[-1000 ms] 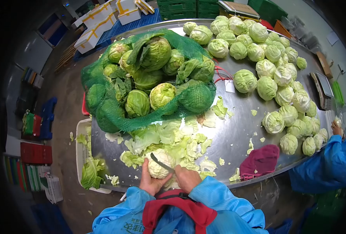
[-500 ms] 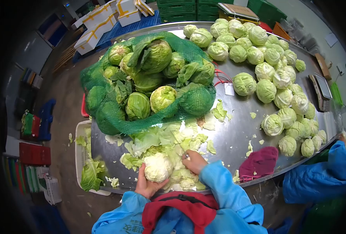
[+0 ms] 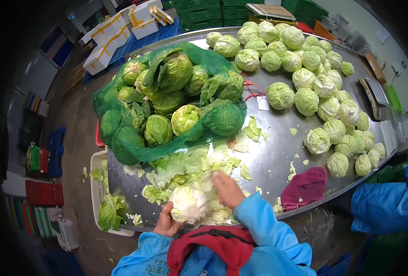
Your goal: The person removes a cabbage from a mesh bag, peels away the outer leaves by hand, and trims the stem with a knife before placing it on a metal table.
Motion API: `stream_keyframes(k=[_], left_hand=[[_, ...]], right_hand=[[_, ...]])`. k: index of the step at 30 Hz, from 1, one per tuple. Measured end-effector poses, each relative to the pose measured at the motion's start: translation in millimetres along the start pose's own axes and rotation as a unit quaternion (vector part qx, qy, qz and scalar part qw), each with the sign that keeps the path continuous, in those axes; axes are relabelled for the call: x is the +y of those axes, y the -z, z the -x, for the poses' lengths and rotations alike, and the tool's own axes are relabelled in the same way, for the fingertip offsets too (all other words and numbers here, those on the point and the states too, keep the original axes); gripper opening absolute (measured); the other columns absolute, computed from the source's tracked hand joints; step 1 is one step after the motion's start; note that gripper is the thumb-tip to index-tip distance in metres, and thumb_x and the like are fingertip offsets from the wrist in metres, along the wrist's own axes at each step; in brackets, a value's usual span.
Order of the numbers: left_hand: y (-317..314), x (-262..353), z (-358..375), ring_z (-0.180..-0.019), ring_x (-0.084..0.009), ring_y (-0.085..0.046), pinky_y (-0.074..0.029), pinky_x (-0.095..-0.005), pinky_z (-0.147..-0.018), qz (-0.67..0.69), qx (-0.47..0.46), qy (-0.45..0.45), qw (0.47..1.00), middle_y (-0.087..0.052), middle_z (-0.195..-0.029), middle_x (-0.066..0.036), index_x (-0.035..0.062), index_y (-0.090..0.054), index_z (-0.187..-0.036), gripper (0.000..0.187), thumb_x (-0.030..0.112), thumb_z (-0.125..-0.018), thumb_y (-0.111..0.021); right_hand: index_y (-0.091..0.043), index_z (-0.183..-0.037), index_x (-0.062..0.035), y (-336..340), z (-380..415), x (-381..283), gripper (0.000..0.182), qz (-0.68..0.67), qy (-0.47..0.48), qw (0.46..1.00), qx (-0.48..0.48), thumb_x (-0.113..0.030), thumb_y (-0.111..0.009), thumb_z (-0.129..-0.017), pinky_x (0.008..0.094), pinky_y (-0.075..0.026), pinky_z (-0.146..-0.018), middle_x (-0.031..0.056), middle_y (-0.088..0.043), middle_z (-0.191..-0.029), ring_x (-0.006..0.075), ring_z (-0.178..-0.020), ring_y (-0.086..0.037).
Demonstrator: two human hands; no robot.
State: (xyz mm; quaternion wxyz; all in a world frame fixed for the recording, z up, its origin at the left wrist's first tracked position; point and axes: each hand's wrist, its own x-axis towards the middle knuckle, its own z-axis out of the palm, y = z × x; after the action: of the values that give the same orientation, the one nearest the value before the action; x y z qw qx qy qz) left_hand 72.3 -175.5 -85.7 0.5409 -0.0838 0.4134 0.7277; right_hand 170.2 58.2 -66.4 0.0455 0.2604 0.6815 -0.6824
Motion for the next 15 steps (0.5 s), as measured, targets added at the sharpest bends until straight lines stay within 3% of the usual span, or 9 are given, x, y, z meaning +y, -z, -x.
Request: stream_keyframes(k=[1, 4, 5, 6, 8, 9, 10, 12, 15], left_hand=[[-0.6, 0.5, 1.5, -0.123, -0.0374, -0.049, -0.046, -0.0649, -0.089, -0.001, -0.01, 0.028, 1.0, -0.047, -0.138, -0.013, 0.0153, -0.035, -0.142, 0.076, 0.051, -0.081, -0.062], [-11.4, 7.2, 4.1, -0.124, -0.0413, -0.045, -0.048, -0.0633, -0.086, 0.098, -0.071, 0.086, 0.989, -0.043, -0.141, -0.014, 0.02, -0.035, -0.142, 0.086, 0.064, -0.073, -0.063], [-16.1, 5.6, 5.7, -0.124, -0.0442, -0.044, -0.05, -0.0607, -0.08, 0.069, -0.033, 0.087, 0.993, -0.039, -0.144, -0.015, 0.0243, -0.034, -0.143, 0.096, 0.076, -0.067, -0.058], [-15.8, 1.5, 3.0, -0.124, -0.0442, -0.044, -0.05, -0.0607, -0.08, 0.065, -0.032, 0.085, 0.994, -0.039, -0.144, -0.015, 0.0243, -0.034, -0.143, 0.096, 0.076, -0.067, -0.058], [-13.1, -5.0, -7.0, -0.124, -0.0419, -0.045, -0.053, -0.0578, -0.075, 0.349, -0.164, 0.168, 0.907, -0.04, -0.143, -0.016, 0.0204, -0.032, -0.144, 0.094, 0.075, -0.071, -0.054], [-17.0, -4.4, -10.1, -0.124, -0.0419, -0.045, -0.053, -0.0578, -0.075, 0.343, -0.166, 0.169, 0.909, -0.04, -0.143, -0.016, 0.0204, -0.032, -0.144, 0.094, 0.075, -0.071, -0.054], [-21.2, -4.2, -12.8, -0.124, -0.0416, -0.046, -0.052, -0.0574, -0.075, 0.349, -0.164, 0.181, 0.905, -0.041, -0.143, -0.016, 0.0204, -0.033, -0.144, 0.094, 0.077, -0.071, -0.053], [-26.0, -3.9, -17.8, -0.123, -0.0412, -0.046, -0.052, -0.057, -0.074, 0.35, -0.164, 0.197, 0.901, -0.041, -0.142, -0.016, 0.0205, -0.033, -0.144, 0.094, 0.078, -0.071, -0.051], [-31.7, -5.5, -23.0, -0.123, -0.0406, -0.047, -0.051, -0.0601, -0.079, 0.25, -0.131, 0.154, 0.947, -0.043, -0.141, -0.014, 0.0204, -0.034, -0.143, 0.091, 0.073, -0.072, -0.056]], right_hand=[[-0.032, -0.143, -0.009, 8.6, -1.4, 1.7, 0.049, -0.145, -0.181, 0.972, 0.046, -0.03, -0.043, -0.099, 0.0316, -0.051, -0.055, 0.0185, -0.06, -0.108, 0.0189, -0.06, -0.059], [-0.03, -0.143, -0.0114, 17.4, 1.8, 24.8, 0.049, -0.174, -0.082, 0.966, 0.171, -0.029, -0.042, -0.099, 0.0269, -0.039, -0.038, 0.0162, -0.06, -0.097, 0.0117, -0.042, -0.044], [-0.025, -0.146, -0.0069, 19.5, 15.9, 8.8, 0.062, -0.086, -0.086, 0.978, 0.17, -0.034, -0.05, -0.095, 0.0318, -0.052, -0.059, 0.0215, -0.056, -0.113, 0.0217, -0.067, -0.061], [-0.025, -0.146, -0.0069, 17.0, 17.7, 14.7, 0.062, -0.089, -0.083, 0.978, 0.17, -0.034, -0.05, -0.095, 0.0318, -0.052, -0.059, 0.0215, -0.056, -0.113, 0.0217, -0.067, -0.061], [-0.017, -0.148, -0.0034, 9.4, 21.1, 29.8, 0.078, 0.13, 0.119, 0.958, 0.225, -0.035, -0.059, -0.09, 0.0374, -0.046, -0.094, 0.0275, -0.045, -0.134, 0.0334, -0.113, -0.056], [-0.016, -0.148, 0.001, 7.6, 33.5, -2.6, 0.086, 0.027, 0.076, 0.985, 0.15, -0.035, -0.064, -0.087, 0.0389, -0.026, -0.111, 0.0293, -0.034, -0.144, 0.0362, -0.138, -0.03], [-0.016, -0.148, 0.001, 3.2, 41.2, -19.4, 0.086, 0.025, 0.078, 0.985, 0.155, -0.035, -0.064, -0.087, 0.0389, -0.026, -0.111, 0.0293, -0.034, -0.144, 0.0362, -0.138, -0.03], [-0.02, -0.146, 0.0026, -3.4, 48.8, -38.8, 0.075, -0.071, 0.063, 0.995, 0.007, -0.025, -0.06, -0.089, 0.0396, -0.034, -0.106, 0.0262, -0.042, -0.14, 0.0319, -0.131, -0.042], [-0.025, -0.144, 0.0025, -9.2, 49.2, -44.2, 0.069, 0.038, 0.115, 0.992, 0.028, -0.026, -0.059, -0.09, 0.0376, -0.038, -0.102, 0.0256, -0.042, -0.14, 0.0338, -0.127, -0.046]])
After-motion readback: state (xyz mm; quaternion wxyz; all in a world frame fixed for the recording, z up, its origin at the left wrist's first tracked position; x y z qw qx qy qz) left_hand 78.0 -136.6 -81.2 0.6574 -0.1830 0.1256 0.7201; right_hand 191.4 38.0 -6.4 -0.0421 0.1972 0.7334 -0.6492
